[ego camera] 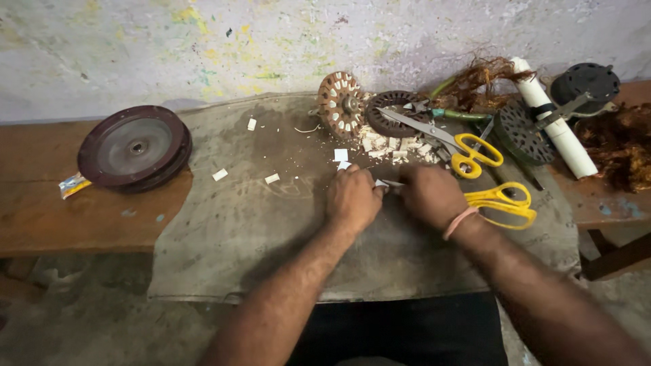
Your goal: The person places small white insulation papers into the slots of a ceiling fan motor stator by hand and using scissors to trim them.
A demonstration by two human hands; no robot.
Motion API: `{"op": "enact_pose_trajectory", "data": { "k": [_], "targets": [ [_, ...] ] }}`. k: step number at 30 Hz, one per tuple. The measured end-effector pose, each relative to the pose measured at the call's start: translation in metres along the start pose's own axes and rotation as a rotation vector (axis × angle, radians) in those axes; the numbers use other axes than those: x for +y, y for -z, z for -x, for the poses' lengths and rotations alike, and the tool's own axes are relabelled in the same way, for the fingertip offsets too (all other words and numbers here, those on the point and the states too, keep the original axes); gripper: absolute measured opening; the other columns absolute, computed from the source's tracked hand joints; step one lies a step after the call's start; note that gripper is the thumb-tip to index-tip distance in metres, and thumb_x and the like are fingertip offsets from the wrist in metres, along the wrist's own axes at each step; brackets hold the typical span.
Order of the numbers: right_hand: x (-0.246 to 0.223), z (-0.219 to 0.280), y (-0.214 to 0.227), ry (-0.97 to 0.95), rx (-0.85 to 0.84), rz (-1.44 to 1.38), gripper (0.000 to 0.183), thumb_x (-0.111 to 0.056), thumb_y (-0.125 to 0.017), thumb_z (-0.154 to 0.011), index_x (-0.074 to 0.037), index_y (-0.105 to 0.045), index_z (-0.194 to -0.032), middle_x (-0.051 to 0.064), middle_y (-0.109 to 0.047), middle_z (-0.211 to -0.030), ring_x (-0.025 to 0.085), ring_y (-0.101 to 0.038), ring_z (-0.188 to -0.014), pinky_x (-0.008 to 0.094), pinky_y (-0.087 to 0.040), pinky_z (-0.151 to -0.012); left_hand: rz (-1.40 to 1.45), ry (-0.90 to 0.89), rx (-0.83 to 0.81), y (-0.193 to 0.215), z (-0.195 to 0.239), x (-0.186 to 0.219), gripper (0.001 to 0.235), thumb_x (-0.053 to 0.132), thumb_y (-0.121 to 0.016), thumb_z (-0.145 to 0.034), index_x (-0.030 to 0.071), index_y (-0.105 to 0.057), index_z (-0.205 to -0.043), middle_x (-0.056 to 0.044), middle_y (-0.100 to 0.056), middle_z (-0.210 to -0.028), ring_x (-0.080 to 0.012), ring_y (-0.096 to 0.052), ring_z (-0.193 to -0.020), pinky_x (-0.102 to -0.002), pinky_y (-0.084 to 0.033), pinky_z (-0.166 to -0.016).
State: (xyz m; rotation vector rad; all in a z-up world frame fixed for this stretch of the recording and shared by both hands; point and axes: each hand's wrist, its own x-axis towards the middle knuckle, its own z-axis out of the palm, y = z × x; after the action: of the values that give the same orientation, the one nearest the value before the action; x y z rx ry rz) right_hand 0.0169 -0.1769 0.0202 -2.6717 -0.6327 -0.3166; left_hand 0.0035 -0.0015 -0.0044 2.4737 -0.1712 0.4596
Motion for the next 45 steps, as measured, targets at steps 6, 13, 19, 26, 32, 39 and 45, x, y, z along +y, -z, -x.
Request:
{"op": "enact_pose_trajectory", "data": {
  "k": [6,13,19,26,32,39,45],
  "targets": [
    [-0.018,0.003,-0.002,-0.147,0.037,0.008,0.02,-0.024,-0.073,-0.082,-0.012,-0.079,-0.098,0.019,-0.074,-0.088,0.041,-0.07,-0.084,0.054,-0.054,-0.077,-0.044,-0.119,-0.054,-0.003,0.007,-0.004,0.016,0.019,-0.072,-0.083,0.004,-0.073,-0.087,-0.016,-0.065,-0.105,-0.0379,-0.059,-0.107,-0.052,-0.047,-0.093],
    [0.003,-0.009,-0.009,-0.161,-0.015,-0.104,0.027,-0.026,-0.079,-0.078,-0.008,-0.077,-0.097,0.021,-0.073,-0.084,0.041,-0.07,-0.082,0.05,-0.055,-0.075,-0.03,-0.326,-0.055,0.008,0.022,-0.018,0.018,0.017,-0.065,-0.088,0.002,-0.072,-0.096,-0.017,-0.06,-0.113,-0.0375,-0.053,-0.111,-0.053,-0.044,-0.094],
    [0.011,-0.016,-0.015,-0.035,-0.06,-0.178,0.021,-0.021,-0.075,-0.078,-0.007,-0.077,-0.092,0.02,-0.073,-0.084,0.04,-0.071,-0.081,0.048,-0.056,-0.075,-0.055,-0.384,-0.075,0.013,0.024,-0.02,0.022,0.016,-0.063,-0.089,0.0,-0.071,-0.1,-0.017,-0.059,-0.111,-0.0361,-0.053,-0.108,-0.051,-0.045,-0.092],
    [0.002,-0.019,-0.01,-0.109,-0.138,-0.115,0.021,-0.024,-0.075,-0.078,-0.006,-0.077,-0.09,0.023,-0.071,-0.081,0.042,-0.07,-0.08,0.05,-0.057,-0.076,-0.086,-0.353,-0.149,0.015,0.022,-0.019,0.023,0.016,-0.061,-0.09,-0.002,-0.07,-0.102,-0.016,-0.059,-0.111,-0.0343,-0.054,-0.107,-0.05,-0.045,-0.09],
    [-0.007,-0.015,-0.008,-0.079,-0.087,-0.113,0.028,-0.021,-0.071,-0.075,-0.012,-0.077,-0.101,0.023,-0.071,-0.082,0.044,-0.069,-0.08,0.052,-0.056,-0.077,-0.061,-0.422,-0.069,0.015,0.022,-0.018,0.023,0.016,-0.061,-0.087,-0.001,-0.069,-0.099,-0.017,-0.059,-0.111,-0.0365,-0.053,-0.107,-0.051,-0.045,-0.091],
    [-0.013,-0.016,-0.001,-0.138,-0.137,-0.15,0.029,-0.02,-0.068,-0.077,-0.014,-0.076,-0.104,0.02,-0.074,-0.089,0.041,-0.071,-0.086,0.051,-0.056,-0.082,-0.082,-0.419,-0.094,0.02,0.021,-0.015,0.022,0.017,-0.061,-0.089,-0.002,-0.069,-0.098,-0.018,-0.059,-0.113,-0.0364,-0.053,-0.106,-0.051,-0.044,-0.09],
    [-0.015,-0.017,-0.007,-0.142,-0.1,-0.09,0.024,-0.017,-0.065,-0.079,-0.011,-0.077,-0.098,0.022,-0.073,-0.085,0.043,-0.07,-0.082,0.053,-0.056,-0.078,-0.073,-0.393,-0.14,0.022,0.022,-0.015,0.025,0.017,-0.06,-0.09,-0.002,-0.069,-0.103,-0.017,-0.06,-0.111,-0.0354,-0.054,-0.105,-0.051,-0.045,-0.09]
  ]
}}
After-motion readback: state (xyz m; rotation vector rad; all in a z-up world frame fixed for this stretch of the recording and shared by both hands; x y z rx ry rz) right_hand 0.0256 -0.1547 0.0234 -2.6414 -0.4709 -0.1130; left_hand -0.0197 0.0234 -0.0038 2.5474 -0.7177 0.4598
